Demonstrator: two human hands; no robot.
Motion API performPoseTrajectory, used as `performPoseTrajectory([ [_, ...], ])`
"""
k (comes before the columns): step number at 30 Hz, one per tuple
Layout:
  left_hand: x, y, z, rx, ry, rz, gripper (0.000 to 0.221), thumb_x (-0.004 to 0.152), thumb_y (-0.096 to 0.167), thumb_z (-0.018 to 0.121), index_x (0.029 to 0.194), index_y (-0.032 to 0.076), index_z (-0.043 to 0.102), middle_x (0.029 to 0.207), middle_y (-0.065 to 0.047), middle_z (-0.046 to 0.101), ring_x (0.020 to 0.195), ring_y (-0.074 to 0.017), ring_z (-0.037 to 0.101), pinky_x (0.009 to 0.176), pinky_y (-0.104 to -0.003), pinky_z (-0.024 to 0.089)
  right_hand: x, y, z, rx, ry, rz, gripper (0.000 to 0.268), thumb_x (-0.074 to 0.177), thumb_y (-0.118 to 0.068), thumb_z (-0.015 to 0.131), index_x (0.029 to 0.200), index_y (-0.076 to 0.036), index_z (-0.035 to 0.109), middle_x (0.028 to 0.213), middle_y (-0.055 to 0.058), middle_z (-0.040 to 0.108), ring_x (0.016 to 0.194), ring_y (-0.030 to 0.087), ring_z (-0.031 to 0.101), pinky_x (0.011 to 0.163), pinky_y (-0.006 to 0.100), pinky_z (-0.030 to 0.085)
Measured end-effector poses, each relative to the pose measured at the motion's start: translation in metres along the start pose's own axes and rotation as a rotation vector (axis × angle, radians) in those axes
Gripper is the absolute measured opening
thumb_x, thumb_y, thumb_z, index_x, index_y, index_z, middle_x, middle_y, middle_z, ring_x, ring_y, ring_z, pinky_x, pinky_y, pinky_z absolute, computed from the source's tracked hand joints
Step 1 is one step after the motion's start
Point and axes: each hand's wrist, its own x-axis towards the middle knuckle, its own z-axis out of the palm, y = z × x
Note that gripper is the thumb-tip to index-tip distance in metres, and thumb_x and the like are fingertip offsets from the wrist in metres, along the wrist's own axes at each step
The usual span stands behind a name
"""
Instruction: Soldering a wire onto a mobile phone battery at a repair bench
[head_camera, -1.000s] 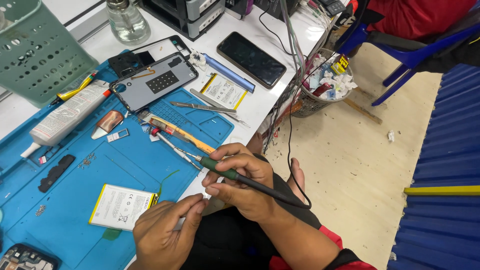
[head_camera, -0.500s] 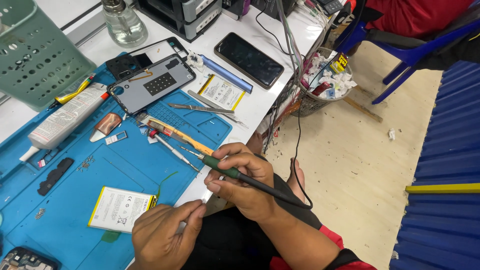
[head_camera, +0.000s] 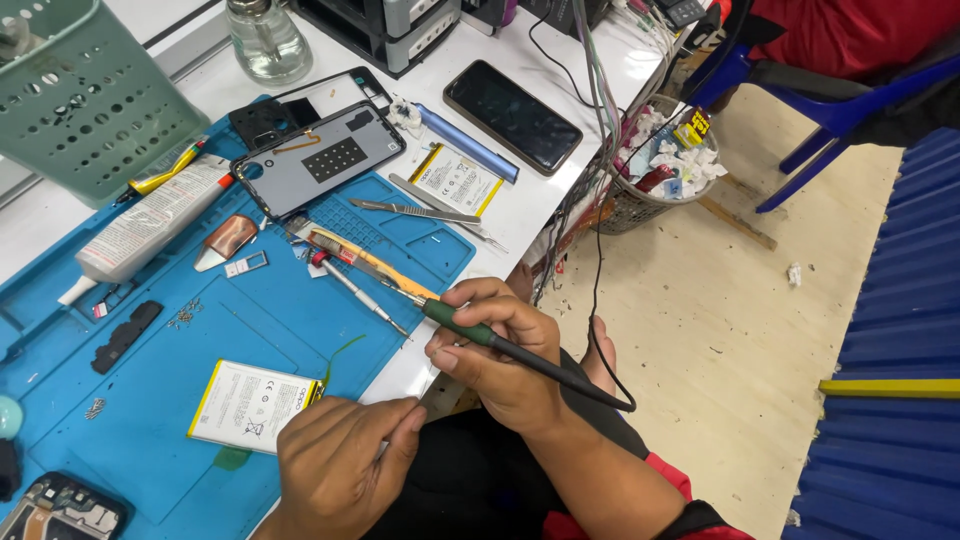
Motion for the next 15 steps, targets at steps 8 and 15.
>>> performPoseTrajectory([
  [8, 0.0022, 0.0037, 0.0000, -0.010, -0.020, -0.013, 0.015, 0.094, 0.012, 0.063, 0.082, 0.006, 0.069, 0.071, -0.002, 0.070, 0.053, -0.0190, 0.061, 0.051, -0.033, 0.043, 0.0002, 0.0014, -0.0015, -0.007, 0.004, -0.005, 0.033, 0.078, 0.011, 0.082, 0.105, -0.001, 0.067, 0.122, 0.025, 0.059, 0.077, 0.024, 0.075, 0.084, 0.033, 0.068],
  [15, 0.0040, 0.0049, -0.0012, -0.013, -0.032, -0.002, 0.015, 0.093, 0.009, 0.062, 0.079, 0.006, 0.067, 0.070, -0.001, 0.069, 0.053, -0.0197, 0.059, 0.051, -0.033, 0.042, 0.0004, 0.0020, -0.0002, 0.048, 0.007, -0.021, 0.033, 0.078, 0.013, 0.081, 0.105, 0.000, 0.067, 0.120, 0.025, 0.059, 0.080, 0.025, 0.073, 0.085, 0.033, 0.067],
])
